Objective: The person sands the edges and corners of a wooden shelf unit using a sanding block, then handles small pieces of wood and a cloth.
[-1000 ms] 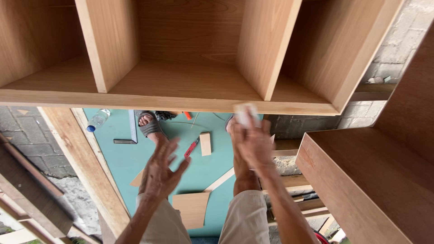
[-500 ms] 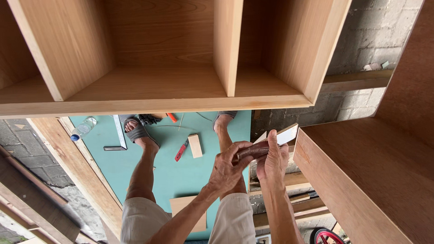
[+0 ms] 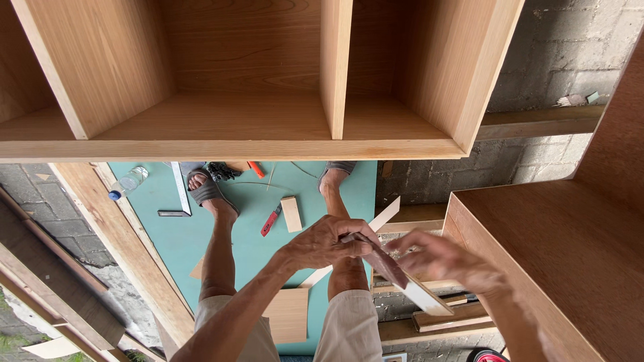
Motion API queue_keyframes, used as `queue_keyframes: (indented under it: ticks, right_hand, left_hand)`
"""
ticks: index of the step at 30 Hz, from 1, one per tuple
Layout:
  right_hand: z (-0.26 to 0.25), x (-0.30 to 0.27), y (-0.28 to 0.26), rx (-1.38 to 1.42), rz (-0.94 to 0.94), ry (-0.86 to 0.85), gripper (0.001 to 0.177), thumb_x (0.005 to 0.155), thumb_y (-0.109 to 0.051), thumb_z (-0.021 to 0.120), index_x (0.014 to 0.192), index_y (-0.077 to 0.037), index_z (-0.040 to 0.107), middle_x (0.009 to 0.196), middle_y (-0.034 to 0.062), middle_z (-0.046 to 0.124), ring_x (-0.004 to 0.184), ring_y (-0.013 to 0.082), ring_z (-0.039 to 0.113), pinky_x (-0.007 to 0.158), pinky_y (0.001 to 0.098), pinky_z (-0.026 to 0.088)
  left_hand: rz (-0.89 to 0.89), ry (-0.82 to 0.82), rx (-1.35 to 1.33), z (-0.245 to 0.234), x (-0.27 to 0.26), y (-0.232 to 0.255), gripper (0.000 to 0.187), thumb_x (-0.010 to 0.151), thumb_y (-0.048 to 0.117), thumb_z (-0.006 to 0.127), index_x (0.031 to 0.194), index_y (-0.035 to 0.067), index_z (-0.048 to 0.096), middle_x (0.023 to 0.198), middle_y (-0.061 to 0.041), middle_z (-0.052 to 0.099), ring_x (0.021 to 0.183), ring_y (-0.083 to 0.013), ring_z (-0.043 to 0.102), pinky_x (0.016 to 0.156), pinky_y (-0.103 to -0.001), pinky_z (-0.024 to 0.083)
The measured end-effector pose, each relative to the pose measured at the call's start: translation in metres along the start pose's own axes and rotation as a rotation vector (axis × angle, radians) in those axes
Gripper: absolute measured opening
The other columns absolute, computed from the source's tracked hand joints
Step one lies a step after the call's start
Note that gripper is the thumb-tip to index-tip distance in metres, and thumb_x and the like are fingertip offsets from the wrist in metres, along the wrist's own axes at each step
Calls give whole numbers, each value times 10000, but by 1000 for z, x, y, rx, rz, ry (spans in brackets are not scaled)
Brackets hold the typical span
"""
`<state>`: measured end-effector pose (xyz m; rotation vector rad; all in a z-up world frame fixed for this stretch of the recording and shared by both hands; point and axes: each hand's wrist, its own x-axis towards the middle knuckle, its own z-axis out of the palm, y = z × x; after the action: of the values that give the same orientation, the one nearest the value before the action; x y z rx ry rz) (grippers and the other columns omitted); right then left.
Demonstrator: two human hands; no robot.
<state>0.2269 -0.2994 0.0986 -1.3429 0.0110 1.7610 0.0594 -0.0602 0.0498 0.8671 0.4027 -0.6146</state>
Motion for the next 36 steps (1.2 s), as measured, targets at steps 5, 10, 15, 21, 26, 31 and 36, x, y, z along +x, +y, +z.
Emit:
queue_keyframes:
  ticks: [5, 10, 15, 21, 26, 31, 36]
  right_hand:
    - [56, 19, 24, 213, -42, 74, 301, 988, -272, 637, 1140, -23, 564, 548, 45, 550, 506, 170, 609, 566, 338, 586]
    - [79, 23, 18, -136, -31, 335, 396, 947, -373, 619, 1226, -94, 579, 673, 43, 634, 501, 113, 521, 435, 250, 446]
    - [102, 42, 2, -269, 23, 519, 385, 934, -315, 650, 1257, -109, 684, 620, 11, 488, 469, 115, 459, 433, 256, 377]
    - [90, 84, 14, -817, -379, 728, 257, 897, -85, 738, 1142, -103, 664, 1349, 199, 558, 756, 194, 717, 398, 215, 622]
    - [69, 119, 1, -1061, -303, 871, 466, 1021, -145, 644, 1482, -160, 577, 1207, 257, 550, 976, 464, 669, 736, 540, 639]
    - [66, 142, 20, -1363, -272, 949, 343, 1019, -211, 633, 1357, -234, 690, 1257, 221, 573, 1014, 455, 689, 724, 505, 631]
    - [89, 151, 21, -1347, -236, 929, 304, 1051, -202, 563, 1306, -245, 724, 1199, 199, 576, 986, 343, 667, 814, 420, 587]
  left_hand:
    - [80, 43, 144, 4, 12, 0, 185, 951, 360, 696, 978, 178, 720, 962, 5, 628, 897, -126, 632, 839, -287, 548]
    - [-41, 247, -147, 3, 9, 8, 636, 783, 360, 780, 1343, 145, 568, 1323, -125, 571, 1078, -188, 633, 982, -348, 575]
    - [-67, 305, -505, 1, 14, 2, 615, 834, 67, 730, 1409, 54, 512, 1079, -88, 666, 852, -107, 598, 849, -287, 567]
    - [136, 459, 242, -49, 10, -5, 820, 900, 616, 577, 1516, 126, 346, 1412, -168, 635, 1236, -330, 664, 986, -452, 601]
    - [493, 909, 1208, -189, -41, 1, 329, 1068, 461, 615, 1218, 178, 694, 1080, -29, 670, 1024, -225, 682, 924, -441, 529]
    - [227, 1074, 1534, -250, -52, -44, 339, 1053, 563, 619, 981, 248, 721, 861, 22, 680, 864, -222, 718, 769, -410, 540]
    - [153, 1198, 1382, -246, -41, -45, 386, 1069, 577, 571, 899, 250, 688, 777, 8, 667, 802, -258, 711, 709, -425, 562]
